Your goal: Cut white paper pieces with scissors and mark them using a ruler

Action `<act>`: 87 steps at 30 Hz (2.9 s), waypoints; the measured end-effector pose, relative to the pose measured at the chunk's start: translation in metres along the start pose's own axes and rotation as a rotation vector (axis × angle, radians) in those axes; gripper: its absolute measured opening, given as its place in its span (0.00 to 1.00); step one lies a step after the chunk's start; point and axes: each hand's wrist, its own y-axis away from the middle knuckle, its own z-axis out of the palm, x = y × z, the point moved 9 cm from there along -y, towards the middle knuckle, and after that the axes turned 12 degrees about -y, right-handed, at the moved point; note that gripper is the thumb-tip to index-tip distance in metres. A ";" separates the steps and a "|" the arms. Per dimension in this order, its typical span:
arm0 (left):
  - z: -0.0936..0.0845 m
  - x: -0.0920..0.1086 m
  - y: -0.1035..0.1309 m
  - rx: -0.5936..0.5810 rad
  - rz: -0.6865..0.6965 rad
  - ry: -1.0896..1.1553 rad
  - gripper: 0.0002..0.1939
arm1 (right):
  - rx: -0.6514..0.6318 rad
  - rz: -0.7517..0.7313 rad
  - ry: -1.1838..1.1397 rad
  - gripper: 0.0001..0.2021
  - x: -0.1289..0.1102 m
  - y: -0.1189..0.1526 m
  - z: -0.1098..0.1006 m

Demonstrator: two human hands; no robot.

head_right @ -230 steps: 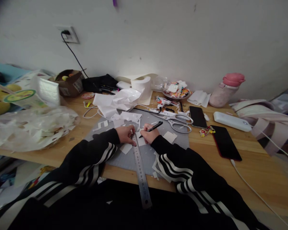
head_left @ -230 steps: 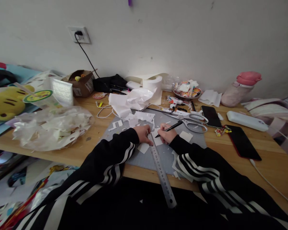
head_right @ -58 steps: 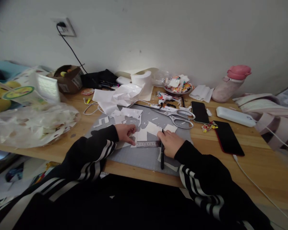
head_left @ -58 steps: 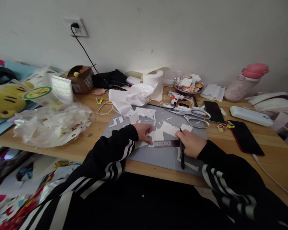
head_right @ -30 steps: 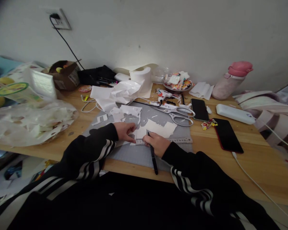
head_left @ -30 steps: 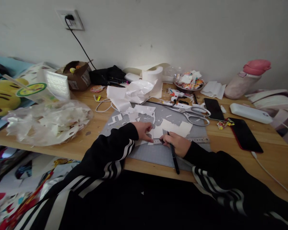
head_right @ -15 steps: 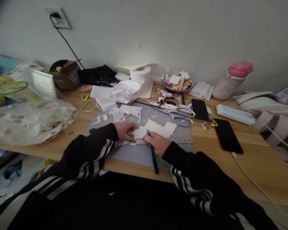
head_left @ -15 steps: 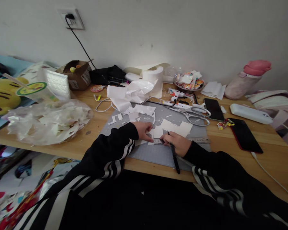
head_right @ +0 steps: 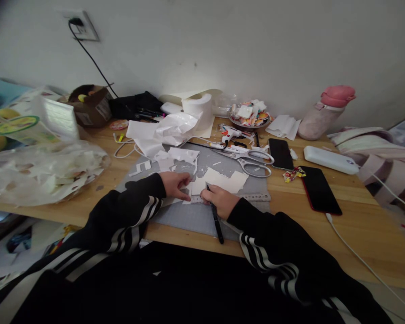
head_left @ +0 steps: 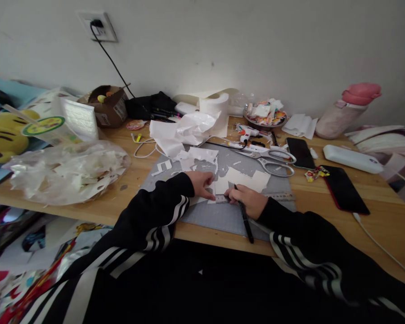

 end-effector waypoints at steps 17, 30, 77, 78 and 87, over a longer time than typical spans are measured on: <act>0.001 0.001 0.002 -0.034 -0.167 -0.230 0.30 | 0.030 0.082 -0.055 0.05 0.008 0.000 -0.011; 0.000 0.002 0.003 -0.051 -0.170 -0.297 0.30 | -0.015 0.148 0.198 0.12 0.004 0.007 -0.024; -0.002 0.009 0.006 -0.045 -0.164 -0.318 0.29 | 0.480 0.352 -0.789 0.15 0.027 -0.017 -0.013; -0.001 0.008 0.006 -0.053 -0.167 -0.321 0.29 | 0.477 0.354 -0.787 0.15 0.027 -0.017 -0.013; -0.001 0.010 0.007 -0.057 -0.159 -0.354 0.29 | 0.466 0.346 -0.793 0.14 0.028 -0.019 -0.010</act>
